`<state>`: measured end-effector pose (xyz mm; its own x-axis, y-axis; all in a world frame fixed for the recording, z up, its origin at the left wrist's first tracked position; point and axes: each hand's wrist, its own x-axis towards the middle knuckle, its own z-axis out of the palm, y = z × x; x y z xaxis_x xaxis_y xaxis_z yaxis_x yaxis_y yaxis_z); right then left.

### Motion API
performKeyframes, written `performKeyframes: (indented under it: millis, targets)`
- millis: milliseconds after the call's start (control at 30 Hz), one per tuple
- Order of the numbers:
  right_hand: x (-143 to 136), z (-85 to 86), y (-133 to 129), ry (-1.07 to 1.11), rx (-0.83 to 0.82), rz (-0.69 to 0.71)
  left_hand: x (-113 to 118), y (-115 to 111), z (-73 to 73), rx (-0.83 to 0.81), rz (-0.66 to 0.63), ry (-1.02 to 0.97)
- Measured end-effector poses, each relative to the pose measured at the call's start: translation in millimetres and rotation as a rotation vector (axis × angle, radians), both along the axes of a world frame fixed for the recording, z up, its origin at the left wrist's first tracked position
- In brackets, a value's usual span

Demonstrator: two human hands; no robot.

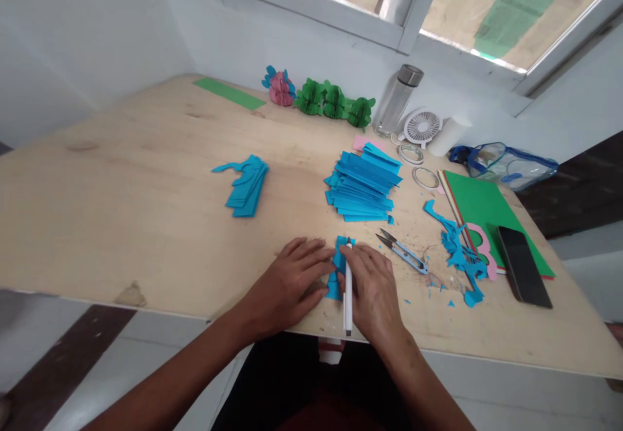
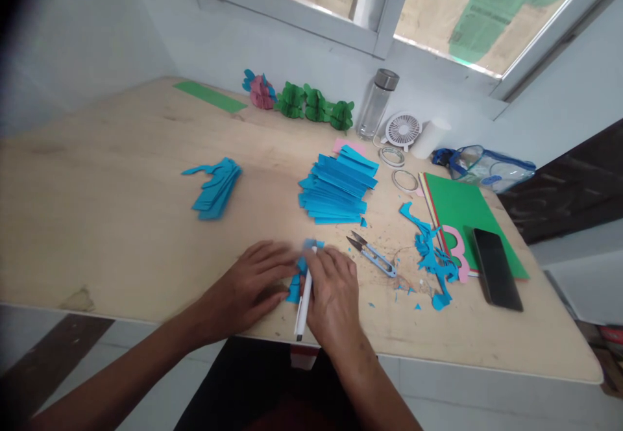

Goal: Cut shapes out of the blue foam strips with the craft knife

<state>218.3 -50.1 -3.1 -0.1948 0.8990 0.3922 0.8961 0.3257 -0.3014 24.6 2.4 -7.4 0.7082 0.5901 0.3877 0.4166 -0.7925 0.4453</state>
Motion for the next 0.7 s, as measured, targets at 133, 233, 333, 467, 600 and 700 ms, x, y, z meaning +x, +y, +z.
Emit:
performKeyframes:
  millis: [133, 233, 333, 467, 600, 700]
  targets:
    - [-0.5, 0.5, 0.2, -0.006, 0.004, 0.000, -0.6, 0.5, 0.0, 0.021, -0.005, -0.004]
    - [-0.3, 0.8, 0.2, -0.015, 0.010, 0.004, -0.8, 0.5, 0.3, 0.026, -0.006, -0.003]
    - [0.2, 0.6, 0.2, -0.020, 0.012, 0.008, -1.2, 0.0, 0.8, 0.018, -0.009, -0.002]
    - [0.7, -0.2, 0.2, -0.017, 0.004, 0.008, -2.5, -0.7, 1.0, 0.003, -0.010, 0.000]
    - [0.5, 0.2, -0.4, -0.011, -0.004, 0.009, -3.3, -0.4, 0.7, -0.014, -0.014, 0.008]
    - [0.1, 1.5, -0.7, -0.005, -0.005, 0.010, -3.0, -0.5, 0.9, -0.013, -0.015, 0.015]
